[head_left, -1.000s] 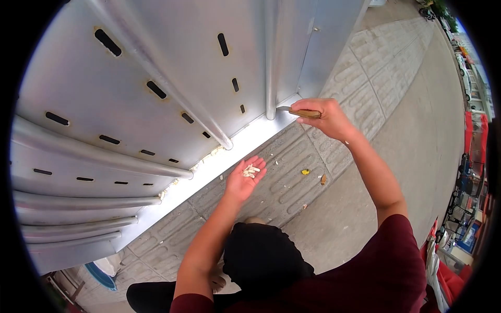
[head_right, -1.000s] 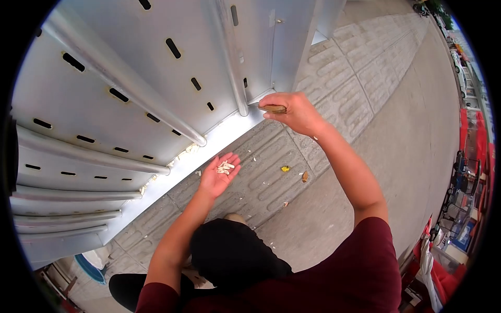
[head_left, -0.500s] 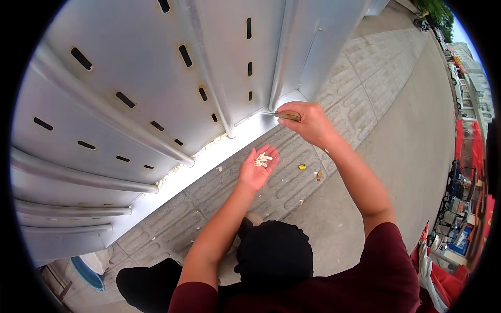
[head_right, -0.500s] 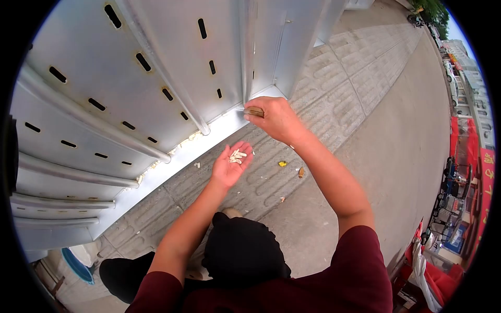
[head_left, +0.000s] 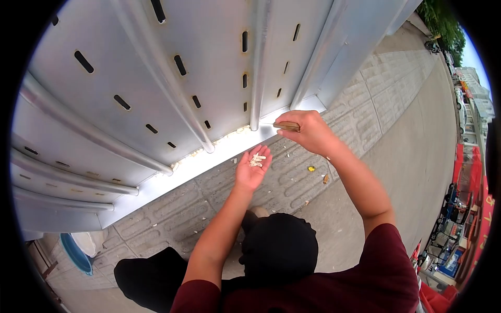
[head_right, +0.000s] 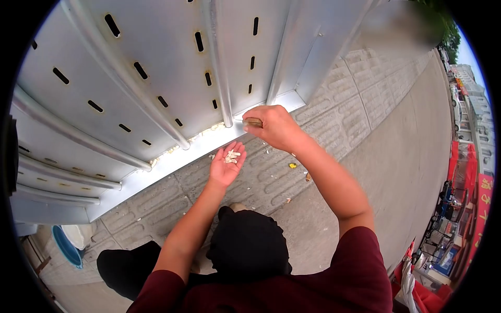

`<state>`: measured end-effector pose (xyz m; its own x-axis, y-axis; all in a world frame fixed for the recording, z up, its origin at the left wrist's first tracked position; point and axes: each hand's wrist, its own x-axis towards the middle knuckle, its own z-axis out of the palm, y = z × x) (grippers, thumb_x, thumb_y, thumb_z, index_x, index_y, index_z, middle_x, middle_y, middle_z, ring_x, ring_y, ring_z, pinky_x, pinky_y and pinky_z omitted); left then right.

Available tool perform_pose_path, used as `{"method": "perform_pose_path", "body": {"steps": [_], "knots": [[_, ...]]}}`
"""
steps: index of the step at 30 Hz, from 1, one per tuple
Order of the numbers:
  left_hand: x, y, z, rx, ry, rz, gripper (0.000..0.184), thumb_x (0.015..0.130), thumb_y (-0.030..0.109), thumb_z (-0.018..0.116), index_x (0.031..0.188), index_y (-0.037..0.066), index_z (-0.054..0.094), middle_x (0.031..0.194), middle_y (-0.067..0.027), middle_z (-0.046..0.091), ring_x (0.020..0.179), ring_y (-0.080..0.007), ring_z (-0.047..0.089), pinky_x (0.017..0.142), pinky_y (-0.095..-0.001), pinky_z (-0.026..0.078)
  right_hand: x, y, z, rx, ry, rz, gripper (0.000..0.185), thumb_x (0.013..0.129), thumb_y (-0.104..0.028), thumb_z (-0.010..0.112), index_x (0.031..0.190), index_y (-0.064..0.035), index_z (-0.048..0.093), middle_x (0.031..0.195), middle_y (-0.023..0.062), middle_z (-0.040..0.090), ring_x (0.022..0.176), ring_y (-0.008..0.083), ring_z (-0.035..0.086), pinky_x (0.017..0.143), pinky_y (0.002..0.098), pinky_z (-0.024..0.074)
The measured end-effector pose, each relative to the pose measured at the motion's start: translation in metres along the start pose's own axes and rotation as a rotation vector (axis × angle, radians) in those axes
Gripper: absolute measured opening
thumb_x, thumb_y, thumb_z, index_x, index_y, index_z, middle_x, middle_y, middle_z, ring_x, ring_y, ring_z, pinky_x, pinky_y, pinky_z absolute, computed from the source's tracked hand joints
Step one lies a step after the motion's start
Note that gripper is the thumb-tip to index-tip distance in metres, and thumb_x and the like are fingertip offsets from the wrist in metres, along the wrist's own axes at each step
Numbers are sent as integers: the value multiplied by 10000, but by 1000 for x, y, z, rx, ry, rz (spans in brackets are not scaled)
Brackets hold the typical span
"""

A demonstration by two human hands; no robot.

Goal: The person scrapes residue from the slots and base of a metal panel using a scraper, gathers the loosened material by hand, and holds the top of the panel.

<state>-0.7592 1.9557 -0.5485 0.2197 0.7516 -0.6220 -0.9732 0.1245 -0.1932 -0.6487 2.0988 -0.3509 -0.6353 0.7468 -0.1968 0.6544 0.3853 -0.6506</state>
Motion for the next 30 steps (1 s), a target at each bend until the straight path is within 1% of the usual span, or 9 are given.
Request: {"method": "perform_pose_path", "body": {"steps": [5, 8, 14, 17, 20, 21, 24, 28, 30], "knots": [[-7, 12, -8, 25, 21, 4, 494, 1039, 341, 311, 1310, -53, 434, 1313, -206, 506, 1223, -327, 505, 1061, -483, 418, 6, 22, 19, 46, 89, -50, 251, 787, -161, 745, 1012, -62, 693, 937, 112, 701, 804, 289, 676, 736, 328, 539], [-6, 12, -9, 38, 24, -7, 497, 1041, 346, 301, 1317, -47, 429, 1313, -208, 505, 1221, -328, 506, 1062, -485, 416, 7, 29, 10, 56, 1, -155, 265, 781, -178, 756, 1019, -78, 696, 947, 105, 704, 823, 274, 679, 754, 325, 540], [6, -6, 12, 46, 24, -41, 489, 1044, 345, 293, 1336, -26, 418, 1332, -194, 497, 1249, -323, 485, 1081, -487, 392, 4, 4, -26, 100, -297, 36, 279, 790, -183, 756, 1021, -41, 693, 953, 147, 705, 862, 248, 684, 774, 313, 531], [11, -13, 12, 3, 21, -54, 495, 1044, 350, 286, 1335, -28, 417, 1328, -191, 498, 1249, -326, 484, 1078, -490, 394, 4, 12, -7, 106, -91, 72, 249, 785, -119, 765, 1010, -36, 698, 927, 90, 715, 843, 171, 672, 782, 294, 527], [6, -4, 6, 2, 23, -30, 500, 1043, 358, 283, 1320, -32, 427, 1321, -190, 503, 1242, -330, 489, 1075, -497, 397, -3, -9, 0, 79, -102, 64, 234, 788, -136, 766, 985, -28, 703, 885, 91, 711, 810, 180, 672, 764, 298, 530], [3, -2, -1, 10, 27, -21, 501, 1042, 361, 283, 1313, -34, 432, 1318, -190, 505, 1238, -332, 492, 1074, -499, 398, -5, -19, 2, 135, -67, 143, 224, 803, -143, 748, 978, -11, 698, 885, 103, 709, 793, 186, 675, 749, 302, 534], [-2, 10, -15, -43, 68, 21, 488, 1040, 349, 289, 1293, -37, 447, 1311, -191, 512, 1228, -338, 502, 1071, -508, 400, 6, -16, 30, 46, 139, 26, 230, 814, -157, 735, 978, -3, 690, 883, 115, 706, 767, 195, 674, 723, 306, 536], [-13, 26, -18, -76, 57, 47, 458, 1034, 326, 304, 1267, -33, 468, 1296, -193, 525, 1221, -346, 508, 1068, -522, 399, 22, -36, 63, -71, 190, -83, 212, 800, -172, 696, 949, -21, 687, 867, 170, 672, 748, 332, 647, 674, 358, 526], [-17, 34, -15, -78, 62, 54, 440, 1030, 314, 314, 1251, -29, 479, 1288, -193, 530, 1222, -349, 507, 1065, -531, 400, 24, -40, 67, -11, 150, -85, 216, 793, -160, 716, 955, -21, 686, 855, 155, 680, 746, 301, 658, 675, 341, 526]]}}
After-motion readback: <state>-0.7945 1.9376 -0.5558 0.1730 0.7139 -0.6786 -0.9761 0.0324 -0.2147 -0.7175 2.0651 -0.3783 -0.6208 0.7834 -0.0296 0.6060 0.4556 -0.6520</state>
